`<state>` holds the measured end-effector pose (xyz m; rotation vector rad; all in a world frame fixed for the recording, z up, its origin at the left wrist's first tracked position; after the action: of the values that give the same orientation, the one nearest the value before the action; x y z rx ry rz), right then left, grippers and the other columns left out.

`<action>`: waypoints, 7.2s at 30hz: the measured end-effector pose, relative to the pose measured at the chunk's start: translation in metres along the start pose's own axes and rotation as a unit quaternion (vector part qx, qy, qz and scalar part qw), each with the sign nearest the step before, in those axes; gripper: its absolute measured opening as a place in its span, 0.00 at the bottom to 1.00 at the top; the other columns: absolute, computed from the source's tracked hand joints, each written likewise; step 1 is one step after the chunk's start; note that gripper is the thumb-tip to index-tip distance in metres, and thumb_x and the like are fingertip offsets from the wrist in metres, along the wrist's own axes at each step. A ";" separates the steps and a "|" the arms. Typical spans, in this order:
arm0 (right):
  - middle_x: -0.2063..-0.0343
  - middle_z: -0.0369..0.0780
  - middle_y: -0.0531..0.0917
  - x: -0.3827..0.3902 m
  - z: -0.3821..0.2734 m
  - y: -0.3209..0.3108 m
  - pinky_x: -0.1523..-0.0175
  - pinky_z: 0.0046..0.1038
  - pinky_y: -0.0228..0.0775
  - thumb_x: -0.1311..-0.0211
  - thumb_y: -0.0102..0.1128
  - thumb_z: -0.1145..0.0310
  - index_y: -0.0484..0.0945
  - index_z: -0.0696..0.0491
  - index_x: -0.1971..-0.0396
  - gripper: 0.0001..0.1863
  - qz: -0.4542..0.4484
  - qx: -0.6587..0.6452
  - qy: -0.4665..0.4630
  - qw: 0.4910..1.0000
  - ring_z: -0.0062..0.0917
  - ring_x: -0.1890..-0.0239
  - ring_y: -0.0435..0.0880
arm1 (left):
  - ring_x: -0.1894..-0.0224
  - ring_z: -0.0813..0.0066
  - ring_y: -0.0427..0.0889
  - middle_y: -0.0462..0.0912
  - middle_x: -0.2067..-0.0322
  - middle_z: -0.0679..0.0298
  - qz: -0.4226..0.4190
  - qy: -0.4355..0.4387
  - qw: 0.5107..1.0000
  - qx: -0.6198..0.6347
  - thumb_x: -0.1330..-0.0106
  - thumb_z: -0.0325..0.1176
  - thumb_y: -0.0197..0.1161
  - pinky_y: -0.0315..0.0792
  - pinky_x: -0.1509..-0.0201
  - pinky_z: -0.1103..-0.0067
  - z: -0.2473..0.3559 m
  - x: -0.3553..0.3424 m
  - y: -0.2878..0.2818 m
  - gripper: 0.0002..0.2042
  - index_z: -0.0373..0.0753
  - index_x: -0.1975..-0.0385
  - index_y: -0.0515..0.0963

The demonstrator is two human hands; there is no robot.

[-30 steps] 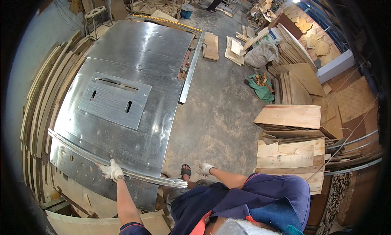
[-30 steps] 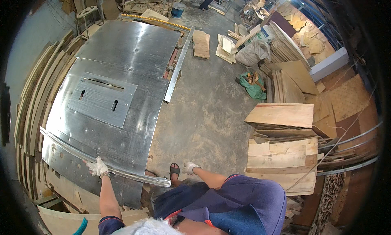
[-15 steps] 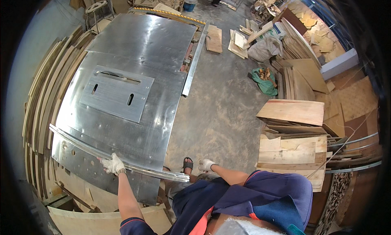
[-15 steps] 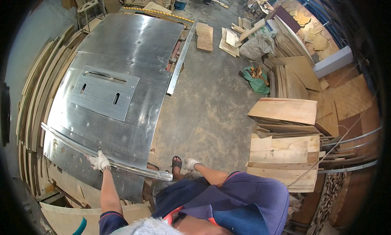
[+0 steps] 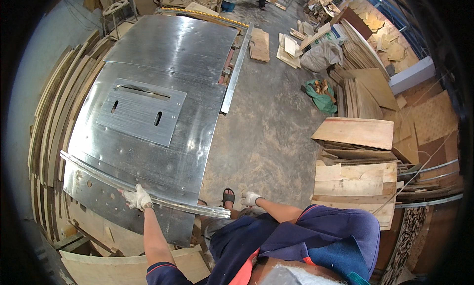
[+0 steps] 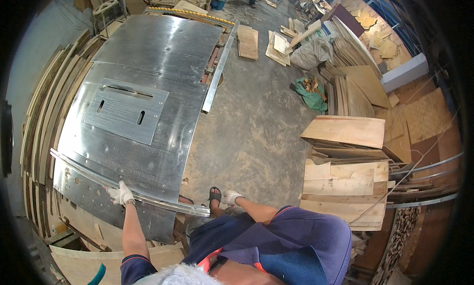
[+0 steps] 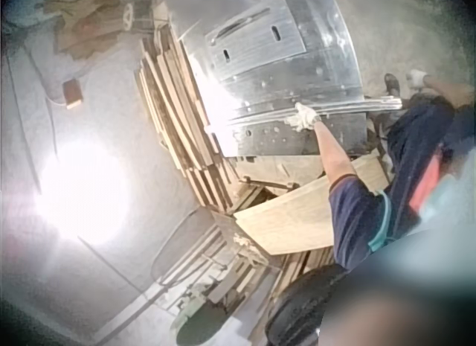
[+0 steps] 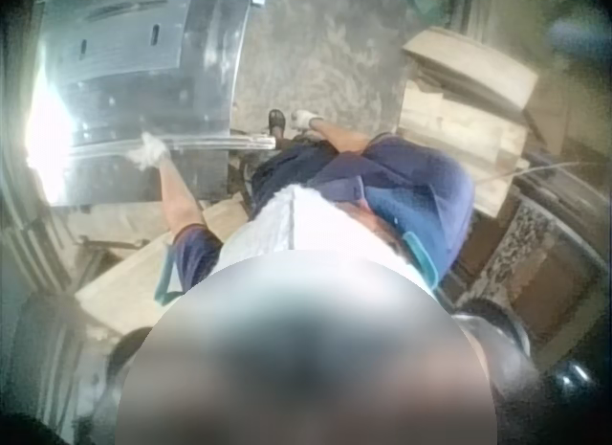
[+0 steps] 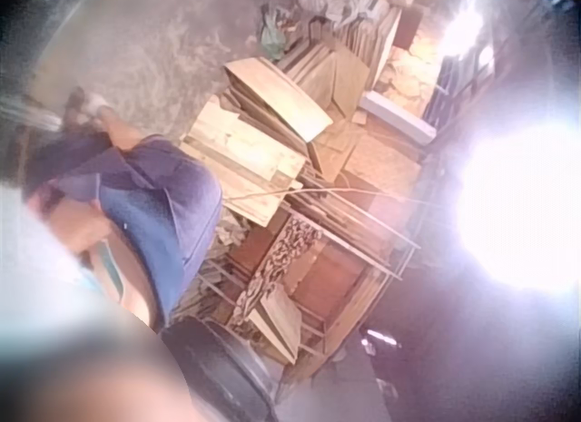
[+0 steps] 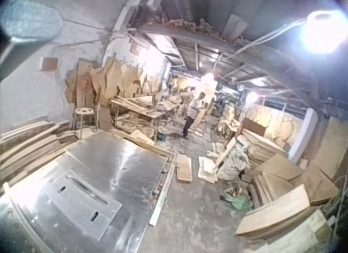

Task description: The person adjusts the fence on a table saw, then cuts several pieces of plywood into smaller sections. The person handles the wood by hand and uses the table saw to make straight cuts.

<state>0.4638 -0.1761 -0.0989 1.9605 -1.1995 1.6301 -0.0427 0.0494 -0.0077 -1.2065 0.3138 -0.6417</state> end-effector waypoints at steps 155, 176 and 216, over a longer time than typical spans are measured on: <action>0.33 0.47 0.67 -0.044 -0.395 0.220 0.27 0.56 0.43 0.51 0.68 0.64 0.63 0.61 0.36 0.41 0.131 0.372 -0.369 0.842 0.45 0.27 0.55 | 0.27 0.43 0.49 0.52 0.31 0.38 -0.158 0.015 0.979 0.130 0.48 0.42 0.64 0.39 0.26 0.52 -0.094 -0.100 0.061 0.45 0.22 0.33 0.52; 0.26 0.41 0.51 -0.004 -0.403 0.132 0.22 0.45 0.31 0.51 0.67 0.65 0.48 0.52 0.27 0.51 0.044 0.298 -0.411 0.861 0.37 0.23 0.42 | 0.28 0.49 0.56 0.53 0.28 0.50 -0.052 -0.002 0.972 0.229 0.44 0.36 0.67 0.49 0.25 0.60 0.006 -0.074 0.011 0.45 0.34 0.29 0.48; 0.28 0.40 0.57 0.062 -0.371 0.104 0.24 0.47 0.41 0.53 0.66 0.68 0.58 0.53 0.32 0.45 0.140 0.294 -0.479 0.815 0.34 0.24 0.49 | 0.39 0.39 0.68 0.62 0.33 0.47 -0.079 -0.070 0.985 0.139 0.46 0.38 0.63 0.67 0.37 0.55 0.017 -0.012 -0.038 0.45 0.47 0.27 0.47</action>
<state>0.1433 -0.0025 0.0415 3.3898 -1.4352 1.1660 -0.0540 0.0622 0.0328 -1.0067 0.0082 -0.7090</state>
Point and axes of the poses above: each hand's wrist, its own x-axis away from the middle knuckle, its own y-axis out of the palm, z = x × y, the point moved 7 cm from there along -x, towards the middle knuckle
